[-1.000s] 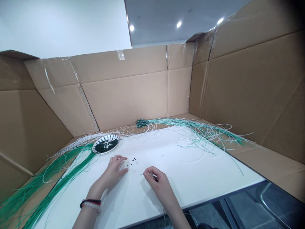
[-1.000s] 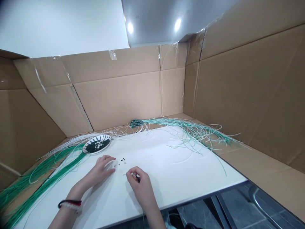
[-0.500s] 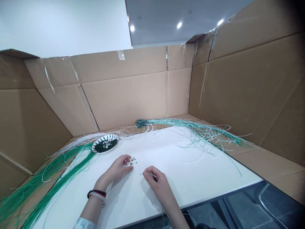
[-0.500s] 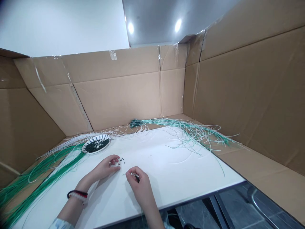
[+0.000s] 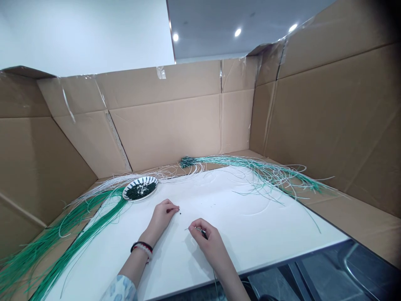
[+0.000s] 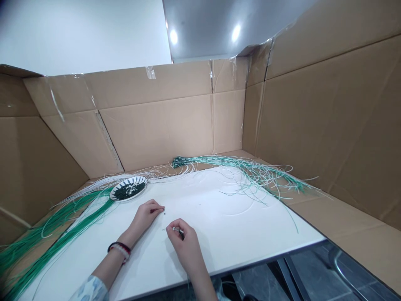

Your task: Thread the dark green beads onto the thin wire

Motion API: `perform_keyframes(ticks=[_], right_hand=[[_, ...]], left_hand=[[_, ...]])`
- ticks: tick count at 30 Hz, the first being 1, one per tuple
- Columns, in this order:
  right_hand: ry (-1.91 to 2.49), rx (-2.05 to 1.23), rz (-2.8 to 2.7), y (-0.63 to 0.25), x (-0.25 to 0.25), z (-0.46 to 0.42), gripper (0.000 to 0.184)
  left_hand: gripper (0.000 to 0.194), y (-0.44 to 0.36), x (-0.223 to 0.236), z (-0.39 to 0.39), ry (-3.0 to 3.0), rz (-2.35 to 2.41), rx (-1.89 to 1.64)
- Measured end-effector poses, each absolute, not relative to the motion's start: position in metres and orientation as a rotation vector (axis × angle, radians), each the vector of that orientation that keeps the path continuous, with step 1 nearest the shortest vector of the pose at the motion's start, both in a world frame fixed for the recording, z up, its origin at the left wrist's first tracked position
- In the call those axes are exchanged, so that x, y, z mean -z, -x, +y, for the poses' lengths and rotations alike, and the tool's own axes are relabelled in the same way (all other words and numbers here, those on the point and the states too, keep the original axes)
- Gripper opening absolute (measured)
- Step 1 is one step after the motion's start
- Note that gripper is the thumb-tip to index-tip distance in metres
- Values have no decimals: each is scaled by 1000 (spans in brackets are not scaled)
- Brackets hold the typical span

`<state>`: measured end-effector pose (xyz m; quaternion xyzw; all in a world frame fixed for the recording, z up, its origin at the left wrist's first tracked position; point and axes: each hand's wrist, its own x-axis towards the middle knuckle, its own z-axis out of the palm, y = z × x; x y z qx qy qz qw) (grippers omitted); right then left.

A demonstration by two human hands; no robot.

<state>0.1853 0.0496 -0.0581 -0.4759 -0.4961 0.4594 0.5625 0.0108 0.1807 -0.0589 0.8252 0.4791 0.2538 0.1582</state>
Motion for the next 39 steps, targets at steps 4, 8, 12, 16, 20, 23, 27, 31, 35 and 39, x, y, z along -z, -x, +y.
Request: perform_keyframes(ticks=[4,8,12,16,20,23,27,31,35,39], right_hand=[[1125,-1074,-1169,-185,57,48,27],[1130,-1076,-1175,-186,57,48,26],[1142,-1073,-1179,-185,57,49,26],[1164,-1063,-1184,-182,55,48,25],[1181,-1051,-1200,-178,52,46,24],[1182,-1050,-1217,-173,52,45,23],[1164,-1057,-1242,-163,50,43,24],[1123,-1059,-1250,-147,40,39,26],[1079,-1083,-1248,-128,29,30,28],[1023,-1135,-1263,-112,22,19,28]], left_hand=[[14,-15,54,171,-2410,1428,-724],[15,-15,48,160,-2449,1503,-693],[16,-8,45,152,-2451,1605,-612],[17,0,45,144,-2414,1663,-556],[16,8,43,132,-2319,1672,-594],[16,15,42,123,-2192,1629,-687],[13,28,42,108,-1887,1497,-859],[18,42,41,82,-1497,1323,-1032],[35,48,36,50,-1153,1198,-1186],[36,44,27,22,-905,1112,-1282]])
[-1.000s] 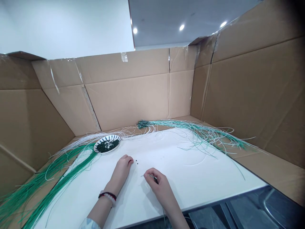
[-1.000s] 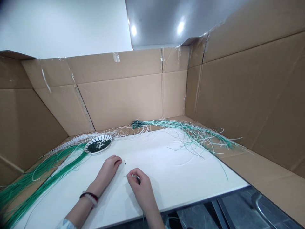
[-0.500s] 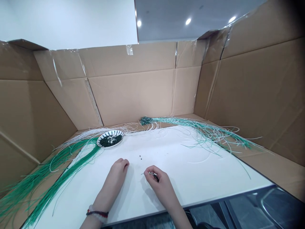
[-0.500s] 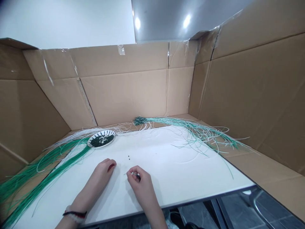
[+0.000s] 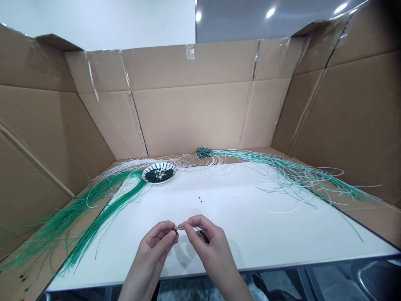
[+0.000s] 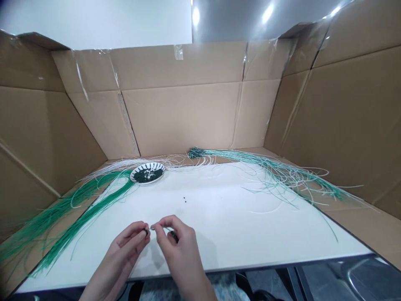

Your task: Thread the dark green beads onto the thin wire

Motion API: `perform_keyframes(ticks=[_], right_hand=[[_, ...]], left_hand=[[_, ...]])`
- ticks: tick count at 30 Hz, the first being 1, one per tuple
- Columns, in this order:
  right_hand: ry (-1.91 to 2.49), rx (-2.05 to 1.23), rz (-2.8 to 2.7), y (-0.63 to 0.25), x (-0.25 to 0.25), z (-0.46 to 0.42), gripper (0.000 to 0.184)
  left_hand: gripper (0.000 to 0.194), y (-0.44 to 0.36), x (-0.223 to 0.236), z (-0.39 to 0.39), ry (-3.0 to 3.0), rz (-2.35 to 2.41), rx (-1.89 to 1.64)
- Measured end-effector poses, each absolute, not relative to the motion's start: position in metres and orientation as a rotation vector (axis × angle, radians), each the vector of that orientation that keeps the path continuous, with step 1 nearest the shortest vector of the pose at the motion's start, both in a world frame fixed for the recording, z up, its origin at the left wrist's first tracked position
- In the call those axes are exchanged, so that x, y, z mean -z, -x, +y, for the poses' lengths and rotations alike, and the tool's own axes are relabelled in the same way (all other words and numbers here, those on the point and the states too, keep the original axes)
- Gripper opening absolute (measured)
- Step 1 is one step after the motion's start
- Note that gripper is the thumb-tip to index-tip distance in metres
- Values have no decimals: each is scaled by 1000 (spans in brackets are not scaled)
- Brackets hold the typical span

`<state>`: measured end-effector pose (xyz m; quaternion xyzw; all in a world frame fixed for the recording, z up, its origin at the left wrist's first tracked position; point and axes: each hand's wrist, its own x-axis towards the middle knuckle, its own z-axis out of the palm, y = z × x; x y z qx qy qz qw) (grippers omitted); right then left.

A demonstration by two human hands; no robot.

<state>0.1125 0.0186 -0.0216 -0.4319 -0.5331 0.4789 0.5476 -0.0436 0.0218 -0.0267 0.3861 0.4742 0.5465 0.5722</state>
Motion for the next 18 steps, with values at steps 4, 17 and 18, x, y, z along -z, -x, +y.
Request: perform_keyframes(ticks=[4,17,18], right_hand=[[996,-1146,-1254,-101,18,10,28],[1005,-1062,-1155,-83,-2,-12,17],[1012,-1059,-1156,-83,-2,-13,17]], left_hand=[[33,39,13,6,-812,1083,-1375],[25,28,-11,-11,-884,1081,-1646],[25,27,-12,-12,-884,1076,-1650]])
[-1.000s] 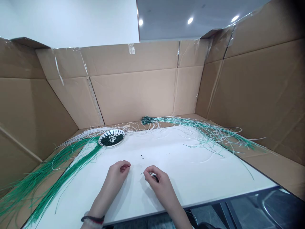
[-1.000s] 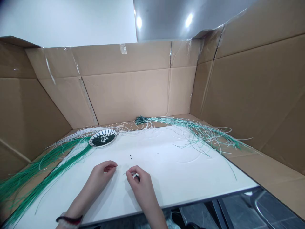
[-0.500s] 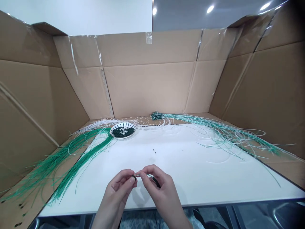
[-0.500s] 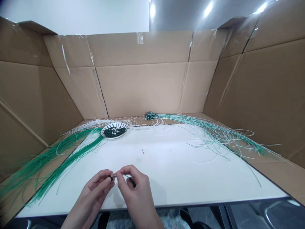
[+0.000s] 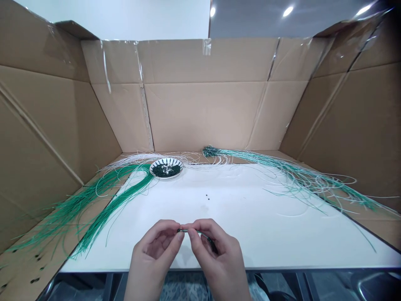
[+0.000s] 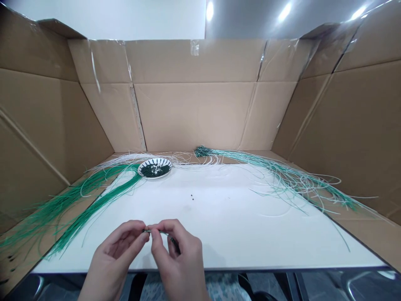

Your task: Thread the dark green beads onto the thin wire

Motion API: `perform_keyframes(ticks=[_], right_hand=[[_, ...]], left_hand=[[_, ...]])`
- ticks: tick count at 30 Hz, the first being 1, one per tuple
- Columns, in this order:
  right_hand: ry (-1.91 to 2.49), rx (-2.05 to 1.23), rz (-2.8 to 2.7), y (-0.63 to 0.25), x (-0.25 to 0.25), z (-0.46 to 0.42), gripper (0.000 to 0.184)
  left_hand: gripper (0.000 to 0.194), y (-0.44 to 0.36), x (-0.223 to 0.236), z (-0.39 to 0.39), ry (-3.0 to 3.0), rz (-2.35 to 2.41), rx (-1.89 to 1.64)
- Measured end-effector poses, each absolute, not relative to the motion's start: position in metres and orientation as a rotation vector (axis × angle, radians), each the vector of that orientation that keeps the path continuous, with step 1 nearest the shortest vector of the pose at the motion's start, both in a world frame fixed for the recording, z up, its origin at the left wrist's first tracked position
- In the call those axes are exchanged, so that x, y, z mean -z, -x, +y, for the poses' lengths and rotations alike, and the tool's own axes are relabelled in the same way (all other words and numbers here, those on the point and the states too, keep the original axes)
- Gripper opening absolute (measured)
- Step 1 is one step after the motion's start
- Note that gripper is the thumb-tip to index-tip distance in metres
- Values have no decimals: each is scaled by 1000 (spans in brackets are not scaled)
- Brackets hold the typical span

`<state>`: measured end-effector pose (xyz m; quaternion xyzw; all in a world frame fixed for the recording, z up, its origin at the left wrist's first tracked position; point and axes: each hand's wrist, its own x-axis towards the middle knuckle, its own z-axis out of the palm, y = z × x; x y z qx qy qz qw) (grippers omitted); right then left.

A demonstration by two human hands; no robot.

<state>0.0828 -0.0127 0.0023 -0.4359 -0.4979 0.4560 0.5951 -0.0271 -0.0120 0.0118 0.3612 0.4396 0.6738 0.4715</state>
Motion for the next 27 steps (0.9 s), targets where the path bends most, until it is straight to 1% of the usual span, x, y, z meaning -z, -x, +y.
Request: perform_keyframes(ticks=[9,21,27], right_hand=[[1043,-1055,-1162,-84,-3,-15,16],[1072,-1026,-1166,-84,-3,-17,16],[1080,-1020,-1169,-84,-4,-17,18]], left_hand=[[24,23,-15,-15,-891,1078,-1683],[31,19,-20,-18,-856,1079,-1690],[29,18,-20,-19,-888,1064,-1708]])
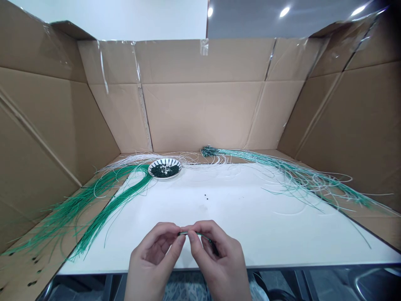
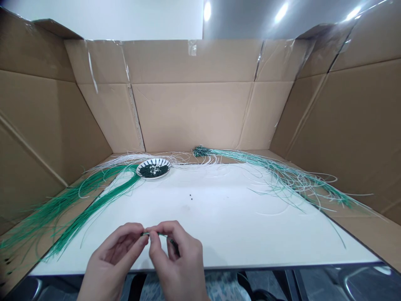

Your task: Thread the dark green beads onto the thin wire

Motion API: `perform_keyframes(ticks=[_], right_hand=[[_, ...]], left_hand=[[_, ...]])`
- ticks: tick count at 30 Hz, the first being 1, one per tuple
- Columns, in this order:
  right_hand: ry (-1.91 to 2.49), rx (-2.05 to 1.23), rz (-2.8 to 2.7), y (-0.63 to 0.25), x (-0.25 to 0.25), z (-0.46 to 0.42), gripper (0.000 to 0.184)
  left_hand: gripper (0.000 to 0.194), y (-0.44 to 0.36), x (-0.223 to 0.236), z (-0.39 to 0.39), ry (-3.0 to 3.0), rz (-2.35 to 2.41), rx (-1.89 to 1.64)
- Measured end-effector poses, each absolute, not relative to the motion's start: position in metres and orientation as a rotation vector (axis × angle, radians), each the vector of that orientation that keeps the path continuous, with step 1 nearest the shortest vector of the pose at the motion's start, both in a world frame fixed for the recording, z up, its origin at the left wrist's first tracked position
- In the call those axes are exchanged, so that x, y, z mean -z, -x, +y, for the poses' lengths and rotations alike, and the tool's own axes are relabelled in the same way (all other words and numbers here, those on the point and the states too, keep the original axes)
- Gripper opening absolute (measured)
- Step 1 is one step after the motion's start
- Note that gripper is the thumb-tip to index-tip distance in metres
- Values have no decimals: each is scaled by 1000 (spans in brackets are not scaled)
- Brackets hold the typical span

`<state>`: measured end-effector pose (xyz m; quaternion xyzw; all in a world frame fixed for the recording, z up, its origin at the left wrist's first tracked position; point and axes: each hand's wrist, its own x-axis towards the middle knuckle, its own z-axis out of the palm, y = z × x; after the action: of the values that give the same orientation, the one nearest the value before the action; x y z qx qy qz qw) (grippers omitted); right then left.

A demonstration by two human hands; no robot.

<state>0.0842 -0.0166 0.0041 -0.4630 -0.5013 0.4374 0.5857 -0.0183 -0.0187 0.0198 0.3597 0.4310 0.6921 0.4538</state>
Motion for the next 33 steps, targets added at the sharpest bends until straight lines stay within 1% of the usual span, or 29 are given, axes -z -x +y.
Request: perform_keyframes(ticks=[5,12,15,33], right_hand=[[1066,-1008,-1185,-84,-3,-16,20],[1061,-1014,-1170,-85,-4,-17,16],[1074,-1031,-1191,-87,-4,-17,16],[1049,-902,-1286,-92,-6,-16,15]], left_hand=[[27,18,-18,-19,-943,1049,-1739],[27,17,-18,-20,-962,1048,-1752],[25,17,-19,-20,-980,1051,-1752],[15,23,-13,-19,-1108,1064,-1722]])
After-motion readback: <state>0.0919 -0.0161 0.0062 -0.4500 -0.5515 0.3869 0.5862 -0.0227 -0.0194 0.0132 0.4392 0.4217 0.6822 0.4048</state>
